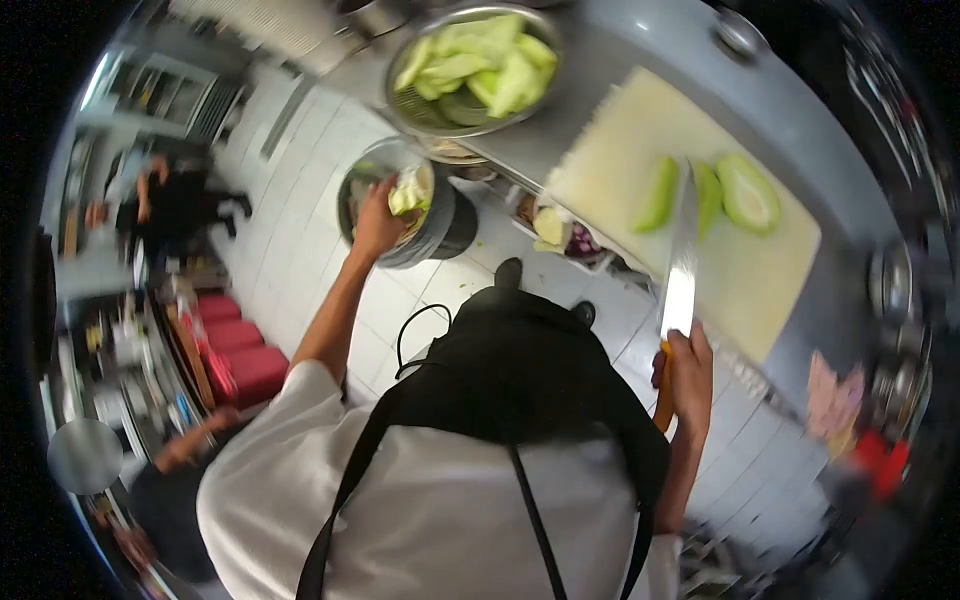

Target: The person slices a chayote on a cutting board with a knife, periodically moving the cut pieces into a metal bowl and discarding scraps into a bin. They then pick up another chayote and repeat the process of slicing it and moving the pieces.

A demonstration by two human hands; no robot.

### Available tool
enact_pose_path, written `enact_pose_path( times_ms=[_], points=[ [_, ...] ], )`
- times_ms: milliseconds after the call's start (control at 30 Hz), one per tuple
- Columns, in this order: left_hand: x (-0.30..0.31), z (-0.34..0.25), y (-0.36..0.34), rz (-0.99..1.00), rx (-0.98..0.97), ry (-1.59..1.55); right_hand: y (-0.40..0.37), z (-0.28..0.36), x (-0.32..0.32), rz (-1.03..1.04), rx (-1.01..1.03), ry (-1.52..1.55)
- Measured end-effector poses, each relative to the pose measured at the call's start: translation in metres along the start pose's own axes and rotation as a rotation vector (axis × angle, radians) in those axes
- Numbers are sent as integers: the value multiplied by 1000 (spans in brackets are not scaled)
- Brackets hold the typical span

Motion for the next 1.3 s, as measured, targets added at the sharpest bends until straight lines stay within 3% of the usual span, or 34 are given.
enact_pose_path(
  times_ms=[67,200,267,333,433,533,633,867,933,1300],
  points=[
    [-15,-69,-5,259,-212,-428,-14,7,1,-34,20,-54],
    [-35,-230,-4,331,-752,-373,-26,-5,5,-81,84,-42],
    [-58,-284,14,360,-1094,-285,-31,-12,6,-109,53,-51],
    [-91,-317,36,363,-1281,-77,-36,-17,10,-123,67,-84],
    [-117,-334,62,432,-1387,183,-44,-29,14,-166,150,-217],
    [-119,-334,65,518,-1322,120,-52,-38,17,-248,277,-437],
    [-109,-318,50,428,-1224,110,-58,-45,13,-299,415,-511],
    [-109,-300,9,190,-1030,59,-44,-70,4,-197,302,-707],
    [-113,-295,3,190,-1033,-27,-38,-78,2,-125,219,-753],
    [-131,-291,-1,148,-988,-134,-46,-69,4,-82,223,-633]
  ],
)
Point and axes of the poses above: each hand's wrist, its own y-axis towards the middle knuckle, its own x-axis out of the back of the hand, z = x × y, the point moved 3 cm from there along y, towards the middle knuckle
